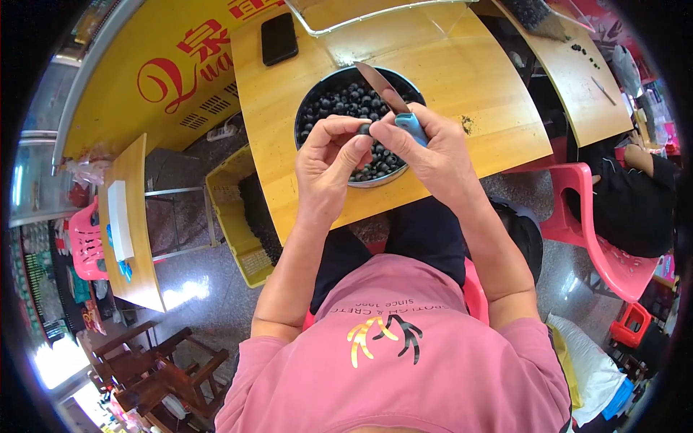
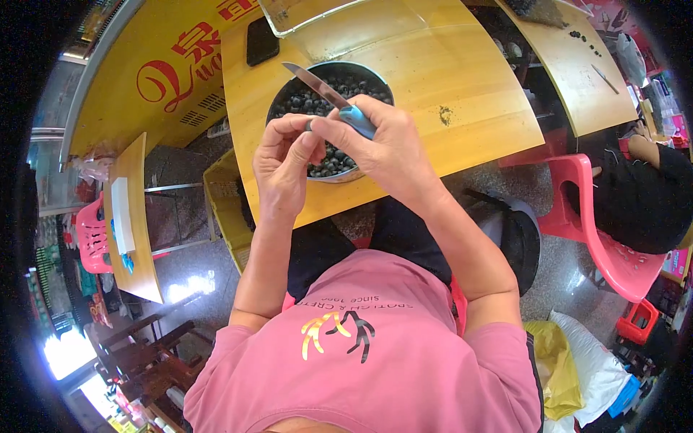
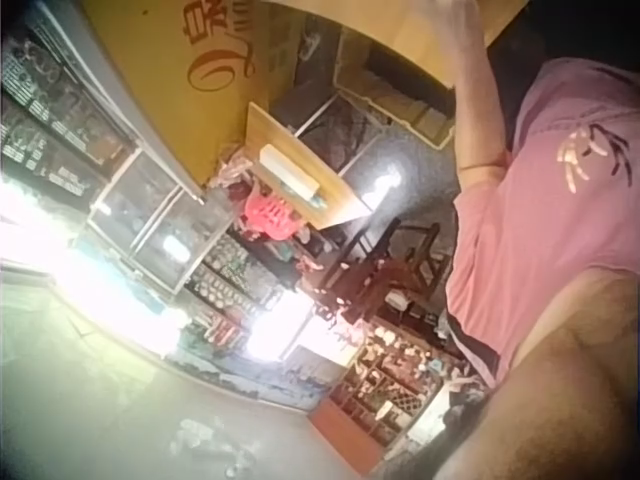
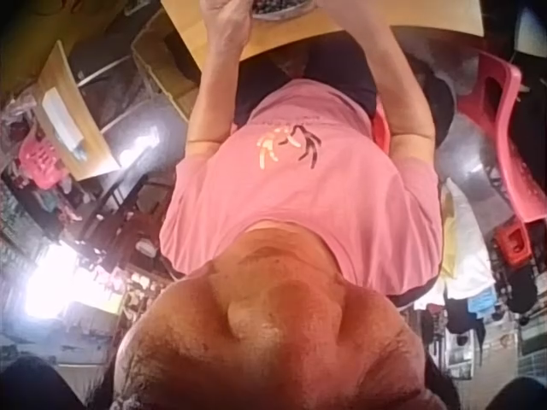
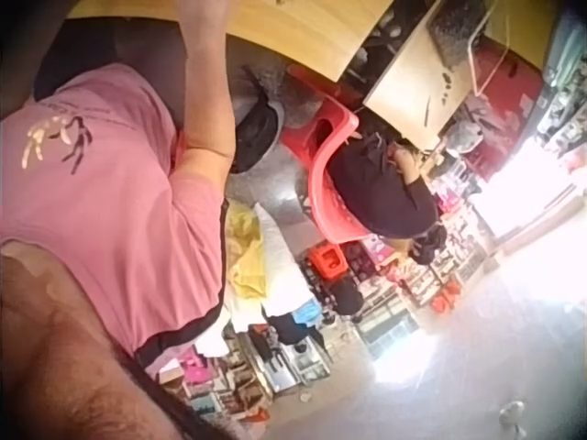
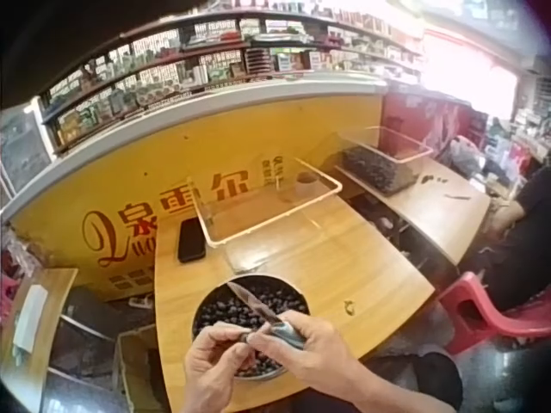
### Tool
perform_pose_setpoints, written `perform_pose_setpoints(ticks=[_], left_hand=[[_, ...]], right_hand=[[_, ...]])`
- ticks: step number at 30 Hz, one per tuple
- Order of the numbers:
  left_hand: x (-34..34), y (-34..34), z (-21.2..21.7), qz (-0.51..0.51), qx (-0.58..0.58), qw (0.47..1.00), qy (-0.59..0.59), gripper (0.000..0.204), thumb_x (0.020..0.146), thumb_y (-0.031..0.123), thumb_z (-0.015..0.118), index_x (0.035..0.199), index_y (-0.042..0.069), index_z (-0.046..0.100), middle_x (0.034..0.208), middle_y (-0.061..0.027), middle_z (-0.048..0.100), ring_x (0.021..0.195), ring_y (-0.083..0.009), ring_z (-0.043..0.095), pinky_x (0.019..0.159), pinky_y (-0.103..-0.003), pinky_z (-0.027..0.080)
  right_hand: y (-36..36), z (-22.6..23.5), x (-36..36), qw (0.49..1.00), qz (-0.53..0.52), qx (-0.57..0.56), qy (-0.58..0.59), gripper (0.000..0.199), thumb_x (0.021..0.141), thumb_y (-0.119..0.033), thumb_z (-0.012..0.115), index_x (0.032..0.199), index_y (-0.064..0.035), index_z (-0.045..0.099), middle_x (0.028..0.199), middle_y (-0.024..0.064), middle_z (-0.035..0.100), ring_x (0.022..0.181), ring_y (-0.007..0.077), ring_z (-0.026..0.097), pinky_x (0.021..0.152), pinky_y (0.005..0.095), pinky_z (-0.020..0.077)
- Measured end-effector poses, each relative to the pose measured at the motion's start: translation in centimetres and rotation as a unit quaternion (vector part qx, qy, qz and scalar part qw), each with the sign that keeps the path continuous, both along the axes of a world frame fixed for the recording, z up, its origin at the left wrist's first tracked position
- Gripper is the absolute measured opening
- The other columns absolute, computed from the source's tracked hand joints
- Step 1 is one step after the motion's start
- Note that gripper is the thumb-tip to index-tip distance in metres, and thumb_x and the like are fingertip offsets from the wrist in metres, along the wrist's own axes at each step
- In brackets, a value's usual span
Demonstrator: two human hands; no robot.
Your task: The person is using a small knife to remove pits or stems from small black fruits in a bowl.
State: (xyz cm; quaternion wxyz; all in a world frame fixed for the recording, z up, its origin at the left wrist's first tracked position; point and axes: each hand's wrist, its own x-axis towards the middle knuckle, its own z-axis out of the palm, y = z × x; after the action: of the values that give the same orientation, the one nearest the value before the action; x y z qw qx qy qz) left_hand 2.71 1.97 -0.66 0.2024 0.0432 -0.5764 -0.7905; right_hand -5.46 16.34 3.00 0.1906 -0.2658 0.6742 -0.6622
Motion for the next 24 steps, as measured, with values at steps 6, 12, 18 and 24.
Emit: perform_pose_setpoints(ticks=[6, 12, 18, 24], left_hand=[[0.2, 0.2, 0.0, 0.021, -0.064, 0.997, 0.022, 0.014, 0.091, 0.006, 0.062, 0.104, 0.000, 0.060, 0.095, -0.0055, 0.061, 0.073, -0.0104, 0.056, 0.065, -0.022, 0.045], [0.2, 0.2, -0.1, 0.005, -0.057, 0.998, -0.001, 0.016, 0.092, 0.006, 0.061, 0.106, -0.001, 0.061, 0.092, -0.0057, 0.061, 0.074, -0.0107, 0.057, 0.065, -0.022, 0.046], [0.0, 0.0, -0.4, 0.009, -0.049, 0.999, -0.005, 0.017, 0.093, 0.008, 0.061, 0.108, 0.000, 0.061, 0.091, -0.0048, 0.062, 0.074, -0.0097, 0.057, 0.066, -0.021, 0.045], [0.2, 0.0, -0.1, 0.005, 0.028, 1.000, -0.007, 0.021, 0.092, 0.011, 0.062, 0.111, 0.000, 0.059, 0.091, -0.0048, 0.063, 0.074, -0.0097, 0.057, 0.066, -0.022, 0.046]], right_hand=[[-0.3, -0.5, 0.4, 0.983, 0.042, -0.111, -0.143, 0.022, 0.090, -0.025, 0.068, 0.094, -0.0041, 0.065, 0.074, -0.0034, 0.060, 0.063, 0.0028, 0.050, 0.055, 0.0180, 0.0380], [-0.2, -0.5, 0.4, 0.977, 0.038, -0.107, -0.178, 0.021, 0.091, -0.027, 0.067, 0.094, -0.0062, 0.065, 0.074, -0.0031, 0.060, 0.056, 0.0015, 0.044, 0.048, 0.0182, 0.0315], [-0.3, -1.4, 0.8, 0.999, -0.008, -0.039, -0.010, 0.019, 0.093, -0.021, 0.063, 0.096, -0.0025, 0.063, 0.075, -0.0009, 0.060, 0.063, 0.0065, 0.052, 0.052, 0.0210, 0.0378], [-0.1, -2.0, 0.9, 0.939, -0.072, 0.065, 0.329, 0.013, 0.087, -0.007, 0.064, 0.097, 0.0002, 0.063, 0.080, 0.0098, 0.059, 0.064, 0.0220, 0.058, 0.056, 0.0298, 0.0454]])
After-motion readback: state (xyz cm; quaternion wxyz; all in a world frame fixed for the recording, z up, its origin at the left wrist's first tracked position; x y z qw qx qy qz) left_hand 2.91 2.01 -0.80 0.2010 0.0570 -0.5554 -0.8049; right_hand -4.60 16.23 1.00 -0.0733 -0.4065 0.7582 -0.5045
